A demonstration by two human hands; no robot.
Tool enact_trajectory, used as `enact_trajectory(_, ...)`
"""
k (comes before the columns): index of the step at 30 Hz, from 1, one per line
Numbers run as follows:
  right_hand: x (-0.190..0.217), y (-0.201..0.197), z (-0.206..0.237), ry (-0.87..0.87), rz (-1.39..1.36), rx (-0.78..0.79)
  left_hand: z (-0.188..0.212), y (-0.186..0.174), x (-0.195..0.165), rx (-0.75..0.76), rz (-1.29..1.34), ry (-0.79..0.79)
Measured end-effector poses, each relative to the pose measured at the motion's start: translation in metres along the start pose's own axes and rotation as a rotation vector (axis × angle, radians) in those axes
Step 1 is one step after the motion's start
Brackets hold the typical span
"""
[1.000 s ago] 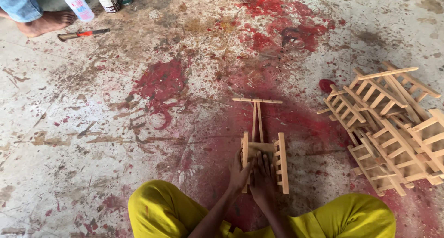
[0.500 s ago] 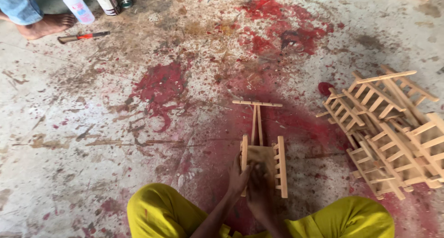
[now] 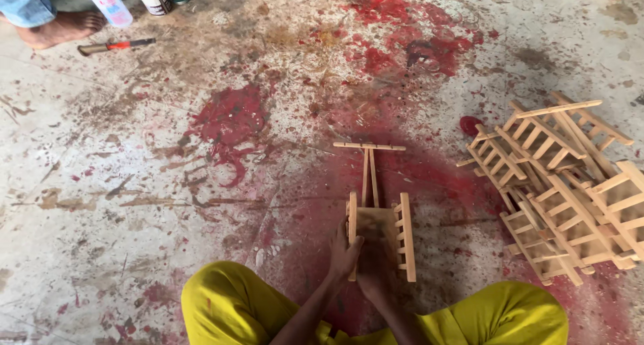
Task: The person sits on the floor and sands small wooden chair frames with a sanding block, rotating each chair to sand its rails, seat and legs, then sets the finished chair aside and picks up the next one from a pile.
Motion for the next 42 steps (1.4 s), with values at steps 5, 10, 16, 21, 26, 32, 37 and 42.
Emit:
enact_trajectory(5, -0.001, -0.026, -0.006, 0.051, 0.088, -0.142, 0.002, 0.004, 0.003, 0.041, 0.009, -0.054)
enact_trajectory(10, -0.004, -0.05, -0.019, 0.033, 0.075, -0.302, 0.001, 0.006, 0.007, 0.054, 0.043, -0.102)
enact_trajectory(16, 0.002, -0.052, -0.023, 0.009, 0.086, -0.31, -0.002, 0.003, 0.005, 0.014, 0.043, -0.035)
enact_trajectory(21, -0.006, -0.016, -0.004, 0.06, 0.031, -0.079, -0.001, 0.006, 0.003, 0.041, -0.002, -0.011)
enact_trajectory(26, 0.004, -0.002, 0.03, -0.054, 0.026, -0.164, 0.001, 0.006, 0.0, 0.029, 0.055, 0.005)
enact_trajectory(32, -0.01, 0.018, 0.041, 0.097, -0.068, -0.051, 0.005, 0.004, -0.003, 0.037, 0.045, -0.005)
enact_trajectory(37, -0.005, -0.024, 0.047, 0.045, 0.034, -0.456, 0.005, 0.007, -0.007, 0.117, 0.029, -0.074)
enact_trajectory(42, 0.002, -0.005, 0.043, -0.046, -0.045, -0.295, 0.005, 0.005, -0.013, 0.128, 0.041, -0.093)
Point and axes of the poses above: each hand's wrist, its own z-axis away from the middle knuckle, its own y-axis out of the palm, x = y × z, the point moved 10 cm from there along -z, towards the middle knuckle
